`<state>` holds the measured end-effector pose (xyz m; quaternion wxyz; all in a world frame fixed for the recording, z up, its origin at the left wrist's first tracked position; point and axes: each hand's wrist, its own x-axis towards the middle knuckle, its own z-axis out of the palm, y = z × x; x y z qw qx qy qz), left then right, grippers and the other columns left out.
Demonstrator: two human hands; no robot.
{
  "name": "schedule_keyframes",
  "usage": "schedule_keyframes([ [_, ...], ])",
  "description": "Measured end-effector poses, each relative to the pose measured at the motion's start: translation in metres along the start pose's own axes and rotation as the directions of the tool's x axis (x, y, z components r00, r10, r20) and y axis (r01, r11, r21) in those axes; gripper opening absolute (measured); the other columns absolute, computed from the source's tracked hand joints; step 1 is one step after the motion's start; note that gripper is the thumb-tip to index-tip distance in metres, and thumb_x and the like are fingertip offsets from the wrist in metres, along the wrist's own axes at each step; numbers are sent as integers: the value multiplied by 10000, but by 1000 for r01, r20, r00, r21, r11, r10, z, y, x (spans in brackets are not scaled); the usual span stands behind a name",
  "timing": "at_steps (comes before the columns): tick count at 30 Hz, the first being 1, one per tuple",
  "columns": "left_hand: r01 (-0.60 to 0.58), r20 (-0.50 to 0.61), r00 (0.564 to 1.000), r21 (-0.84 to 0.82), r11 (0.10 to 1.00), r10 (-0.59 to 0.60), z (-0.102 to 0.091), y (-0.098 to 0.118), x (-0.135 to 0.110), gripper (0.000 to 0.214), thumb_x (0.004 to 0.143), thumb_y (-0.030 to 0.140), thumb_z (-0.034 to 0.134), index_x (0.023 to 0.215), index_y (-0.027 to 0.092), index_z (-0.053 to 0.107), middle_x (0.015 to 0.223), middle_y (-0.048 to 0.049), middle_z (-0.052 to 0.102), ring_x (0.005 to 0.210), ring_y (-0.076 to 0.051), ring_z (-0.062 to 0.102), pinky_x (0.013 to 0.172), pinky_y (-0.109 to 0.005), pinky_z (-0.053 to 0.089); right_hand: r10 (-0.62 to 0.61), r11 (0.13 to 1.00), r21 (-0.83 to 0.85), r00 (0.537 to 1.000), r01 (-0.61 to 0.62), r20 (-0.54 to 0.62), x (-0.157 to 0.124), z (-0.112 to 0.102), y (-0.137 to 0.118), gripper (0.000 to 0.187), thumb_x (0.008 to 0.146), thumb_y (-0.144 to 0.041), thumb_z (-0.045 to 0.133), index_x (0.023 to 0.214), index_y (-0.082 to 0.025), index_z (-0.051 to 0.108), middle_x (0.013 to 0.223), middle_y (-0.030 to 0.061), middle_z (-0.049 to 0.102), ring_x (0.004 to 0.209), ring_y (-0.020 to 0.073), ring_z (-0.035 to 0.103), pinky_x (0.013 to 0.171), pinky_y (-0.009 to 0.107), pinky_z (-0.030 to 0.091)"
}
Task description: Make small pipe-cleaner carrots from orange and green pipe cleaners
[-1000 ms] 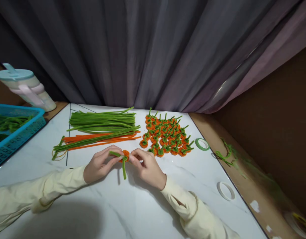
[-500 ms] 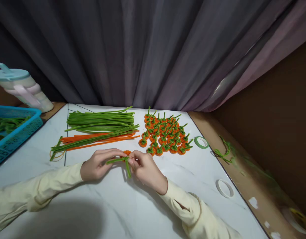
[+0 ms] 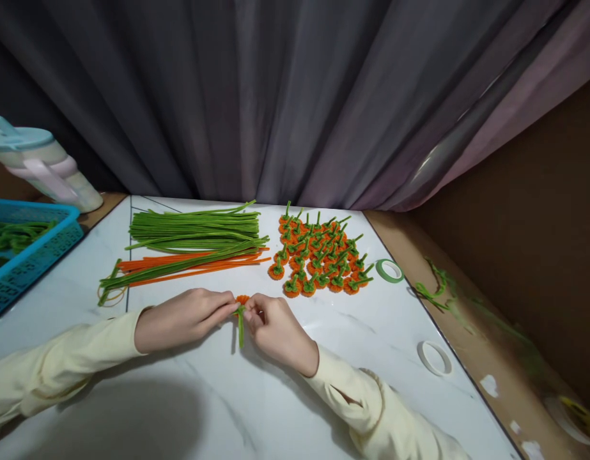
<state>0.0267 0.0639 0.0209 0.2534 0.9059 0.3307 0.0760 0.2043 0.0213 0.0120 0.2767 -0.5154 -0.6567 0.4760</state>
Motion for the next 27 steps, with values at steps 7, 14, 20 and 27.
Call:
schedule_keyframes([
  [7,107,114,988,-21,994,-104,5,8,2,239,923,234,270,759,177,434,533,17,478,462,-136,486,473,-243,305,-11,995,-102,1000,14,26,2,-3,0,150,794,-138,420,649,-170,441,507,-53,429,466,79,359,463,196,274],
  [14,-81,55,995,-11,997,82,10,0,4,194,903,206,288,748,187,402,518,41,400,427,-115,392,451,-253,249,-52,981,-181,995,67,85,5,-10,2,125,768,-115,438,659,-162,476,499,-58,413,468,79,346,468,193,258],
  [20,-176,85,978,-155,972,191,3,-3,7,195,894,234,303,717,195,374,531,51,372,427,-90,330,444,-224,250,-195,805,-542,970,241,142,-4,-14,-7,148,655,-30,458,717,-155,508,592,-17,512,484,91,378,474,214,238],
  [27,-248,169,938,-280,928,301,-1,-5,8,171,866,199,317,696,205,336,499,61,364,411,-85,349,435,-203,273,-241,531,-769,933,357,266,-14,-7,-18,237,575,-71,458,789,-161,510,681,24,564,516,130,427,471,259,175],
])
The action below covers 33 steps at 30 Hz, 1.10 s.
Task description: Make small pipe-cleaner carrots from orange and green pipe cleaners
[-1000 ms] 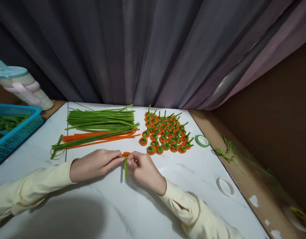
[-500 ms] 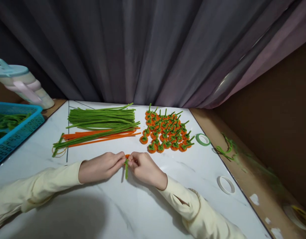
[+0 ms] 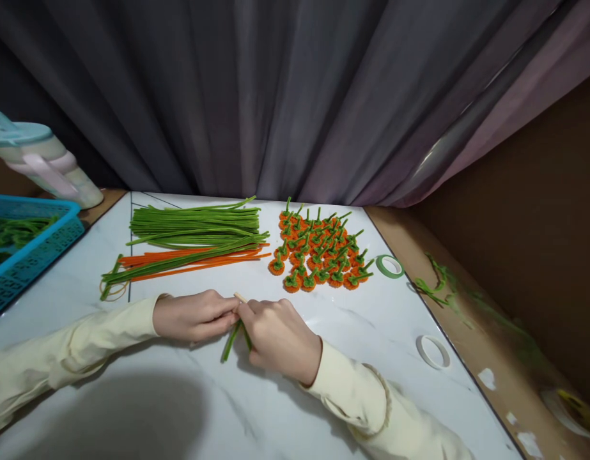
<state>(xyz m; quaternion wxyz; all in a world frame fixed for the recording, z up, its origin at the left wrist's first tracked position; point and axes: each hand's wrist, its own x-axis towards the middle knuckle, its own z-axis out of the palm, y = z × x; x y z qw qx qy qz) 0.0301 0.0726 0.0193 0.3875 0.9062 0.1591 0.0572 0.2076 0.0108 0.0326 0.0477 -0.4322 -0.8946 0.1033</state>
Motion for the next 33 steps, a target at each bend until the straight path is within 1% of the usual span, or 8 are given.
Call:
schedule_keyframes([
  [2,-9,44,999,-72,997,12,1,-2,-1,165,869,200,315,705,207,334,463,68,374,395,-84,382,429,-192,289,-11,999,42,1000,12,-7,1,1,0,222,572,-75,460,770,-166,504,675,17,557,506,122,408,471,256,180],
  [6,25,130,991,-223,974,5,1,-3,0,184,893,221,297,712,210,324,400,90,374,344,-72,400,404,-166,309,25,955,296,1000,-30,19,4,3,9,159,550,-47,463,638,-179,447,559,-37,461,466,88,335,459,223,210],
  [11,140,49,990,-172,975,-134,-10,1,2,243,929,300,267,730,200,363,425,89,388,350,-65,396,424,-165,321,100,856,509,995,-92,12,9,3,25,190,572,5,426,619,-178,440,480,-80,335,443,69,265,455,188,220],
  [13,173,-33,984,-107,979,-178,-15,2,3,290,937,320,251,696,198,354,432,83,378,369,-69,398,452,-176,323,140,834,538,990,-122,8,10,3,29,182,587,2,435,627,-175,447,479,-83,334,443,65,271,460,183,228],
  [16,149,-134,982,94,984,-136,-13,1,2,329,936,334,276,658,188,377,482,61,363,442,-85,399,492,-205,297,172,811,564,985,-153,19,11,3,32,150,619,-20,452,635,-169,461,488,-77,364,449,65,297,473,184,246],
  [21,156,-66,988,330,931,-142,4,4,0,326,949,308,228,774,176,470,553,31,432,460,-112,411,472,-240,248,164,789,597,986,-145,24,10,2,31,109,670,-63,464,643,-169,462,487,-72,367,452,69,298,466,186,246],
  [26,231,-119,973,475,849,-198,10,7,2,270,945,240,197,845,167,437,532,33,429,407,-131,398,421,-255,202,179,772,615,983,-163,35,12,3,31,106,681,-73,457,636,-169,456,478,-75,350,452,68,288,464,186,247],
  [33,93,-56,996,618,781,-75,11,5,5,226,920,162,214,860,148,431,537,22,424,364,-121,344,375,-266,167,203,731,651,976,-204,77,13,6,33,83,667,-91,460,632,-164,473,489,-63,370,470,72,297,458,185,242],
])
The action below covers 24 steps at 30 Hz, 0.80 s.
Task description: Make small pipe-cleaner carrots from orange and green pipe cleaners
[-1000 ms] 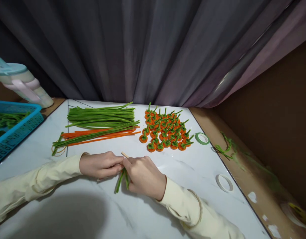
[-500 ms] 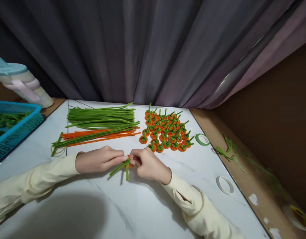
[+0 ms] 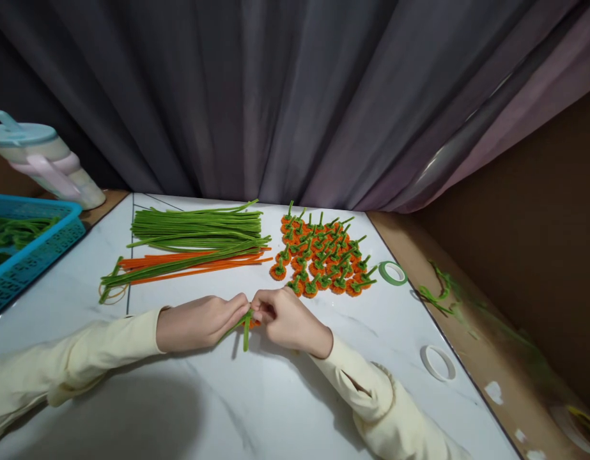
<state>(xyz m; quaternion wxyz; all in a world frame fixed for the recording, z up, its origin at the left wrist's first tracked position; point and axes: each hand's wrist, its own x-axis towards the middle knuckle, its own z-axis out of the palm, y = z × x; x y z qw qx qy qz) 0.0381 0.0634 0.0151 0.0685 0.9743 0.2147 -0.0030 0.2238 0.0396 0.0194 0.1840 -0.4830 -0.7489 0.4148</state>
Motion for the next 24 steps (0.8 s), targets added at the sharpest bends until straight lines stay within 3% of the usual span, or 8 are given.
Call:
schedule_keyframes([
  [11,-171,-196,966,-4,985,167,7,-6,-1,288,940,220,137,825,163,395,543,13,496,346,-115,341,385,-273,217,-9,986,169,1000,5,25,-2,-1,-3,103,635,-98,468,564,-163,430,498,-60,347,482,66,282,450,178,246],
  [14,-198,-200,964,-104,975,175,7,-8,-2,259,936,221,173,818,168,397,561,14,498,356,-106,328,396,-264,220,-15,982,188,999,8,34,-2,0,-5,103,635,-93,463,563,-161,432,506,-56,361,489,66,301,456,175,259],
  [17,-150,-179,979,-301,942,98,8,-12,0,233,934,251,234,824,172,424,528,43,441,367,-92,323,400,-239,221,6,983,184,999,-12,34,-1,-3,-4,95,655,-113,467,574,-157,446,514,-47,381,494,70,316,456,177,262],
  [20,-8,-163,981,-585,811,-108,9,-18,5,240,927,304,292,804,177,454,520,56,428,403,-74,384,420,-196,273,41,982,183,999,-43,14,1,-6,-1,103,690,-155,479,589,-157,457,514,-44,390,487,72,324,454,182,267],
  [22,93,-73,968,-781,617,-238,11,-21,9,264,917,361,320,801,173,465,532,57,469,388,-58,411,402,-173,302,48,982,181,999,-51,21,3,-7,1,114,708,-171,482,597,-159,459,511,-43,404,480,74,335,456,186,275],
  [24,179,84,964,-908,380,-253,12,-23,11,294,896,426,351,879,166,486,538,58,509,329,-46,395,341,-160,292,41,984,169,998,-49,49,4,-7,3,122,725,-172,481,606,-159,460,513,-41,420,481,76,353,462,187,288],
])
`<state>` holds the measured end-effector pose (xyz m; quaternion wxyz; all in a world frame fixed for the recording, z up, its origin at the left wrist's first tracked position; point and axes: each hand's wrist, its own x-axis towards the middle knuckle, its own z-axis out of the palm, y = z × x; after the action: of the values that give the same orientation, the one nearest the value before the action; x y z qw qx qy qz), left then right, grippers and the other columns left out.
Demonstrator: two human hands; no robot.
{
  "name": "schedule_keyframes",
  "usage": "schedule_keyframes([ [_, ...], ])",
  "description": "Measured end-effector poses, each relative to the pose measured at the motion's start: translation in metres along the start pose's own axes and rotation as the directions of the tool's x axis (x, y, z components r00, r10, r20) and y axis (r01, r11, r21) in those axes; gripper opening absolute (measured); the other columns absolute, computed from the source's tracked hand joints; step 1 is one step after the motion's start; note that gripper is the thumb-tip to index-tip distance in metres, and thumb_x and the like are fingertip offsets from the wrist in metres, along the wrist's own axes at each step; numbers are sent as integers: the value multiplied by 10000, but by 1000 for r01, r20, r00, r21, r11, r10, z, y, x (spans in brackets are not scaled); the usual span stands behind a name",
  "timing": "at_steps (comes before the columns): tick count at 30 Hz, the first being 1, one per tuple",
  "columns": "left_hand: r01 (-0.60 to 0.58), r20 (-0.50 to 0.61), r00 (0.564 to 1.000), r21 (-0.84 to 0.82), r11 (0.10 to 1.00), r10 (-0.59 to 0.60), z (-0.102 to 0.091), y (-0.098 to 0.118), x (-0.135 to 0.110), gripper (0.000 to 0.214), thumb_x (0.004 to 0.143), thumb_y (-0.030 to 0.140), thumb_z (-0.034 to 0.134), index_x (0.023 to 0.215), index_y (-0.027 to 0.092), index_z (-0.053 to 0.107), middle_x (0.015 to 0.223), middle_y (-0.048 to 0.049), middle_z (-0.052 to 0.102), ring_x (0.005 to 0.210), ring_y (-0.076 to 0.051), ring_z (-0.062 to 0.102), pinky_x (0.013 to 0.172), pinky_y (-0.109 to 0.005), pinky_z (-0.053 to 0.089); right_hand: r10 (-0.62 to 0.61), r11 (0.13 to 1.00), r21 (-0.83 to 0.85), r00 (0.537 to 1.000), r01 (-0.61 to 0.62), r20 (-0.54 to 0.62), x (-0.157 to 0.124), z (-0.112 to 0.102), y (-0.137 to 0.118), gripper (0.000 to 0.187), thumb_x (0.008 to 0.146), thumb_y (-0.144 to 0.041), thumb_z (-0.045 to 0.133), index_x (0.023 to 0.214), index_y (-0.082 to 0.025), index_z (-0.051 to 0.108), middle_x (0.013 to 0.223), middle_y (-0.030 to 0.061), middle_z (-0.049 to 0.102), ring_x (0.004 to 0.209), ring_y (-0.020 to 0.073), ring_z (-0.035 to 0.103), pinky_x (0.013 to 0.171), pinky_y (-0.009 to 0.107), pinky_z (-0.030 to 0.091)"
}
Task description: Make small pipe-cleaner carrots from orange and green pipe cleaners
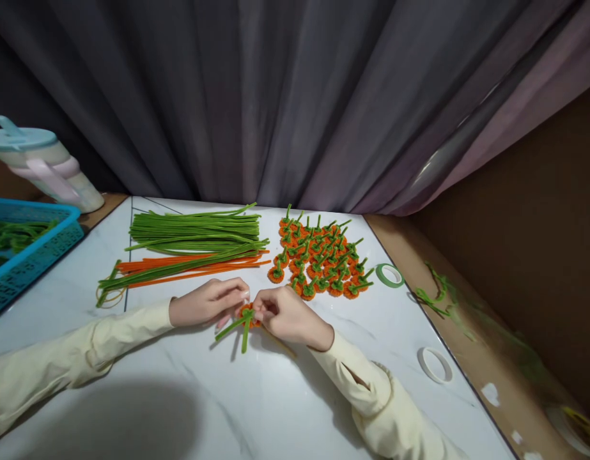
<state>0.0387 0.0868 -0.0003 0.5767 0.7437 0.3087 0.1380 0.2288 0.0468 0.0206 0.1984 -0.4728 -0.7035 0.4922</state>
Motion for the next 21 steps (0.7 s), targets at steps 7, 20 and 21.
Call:
schedule_keyframes([
  [7,228,286,953,-449,864,-102,3,-9,4,471,776,427,589,1116,117,488,671,-23,618,424,-88,544,354,-166,402,-80,975,-211,995,67,-53,-1,-3,3,33,776,-137,493,784,-160,516,606,-28,505,518,87,415,498,191,326],
  [20,274,291,949,-579,768,-119,6,-16,3,369,762,441,607,869,88,597,637,-39,619,507,-115,581,481,-264,520,-292,874,-402,956,272,12,-8,-1,-7,95,880,-172,428,831,-173,509,745,24,551,617,120,484,574,223,354],
  [21,278,288,949,-588,760,-125,6,-16,3,377,754,451,613,857,88,596,623,-31,612,504,-115,581,475,-261,518,-282,881,-394,959,260,3,-7,0,-7,107,888,-179,413,833,-172,504,736,21,548,609,117,481,570,220,353],
])
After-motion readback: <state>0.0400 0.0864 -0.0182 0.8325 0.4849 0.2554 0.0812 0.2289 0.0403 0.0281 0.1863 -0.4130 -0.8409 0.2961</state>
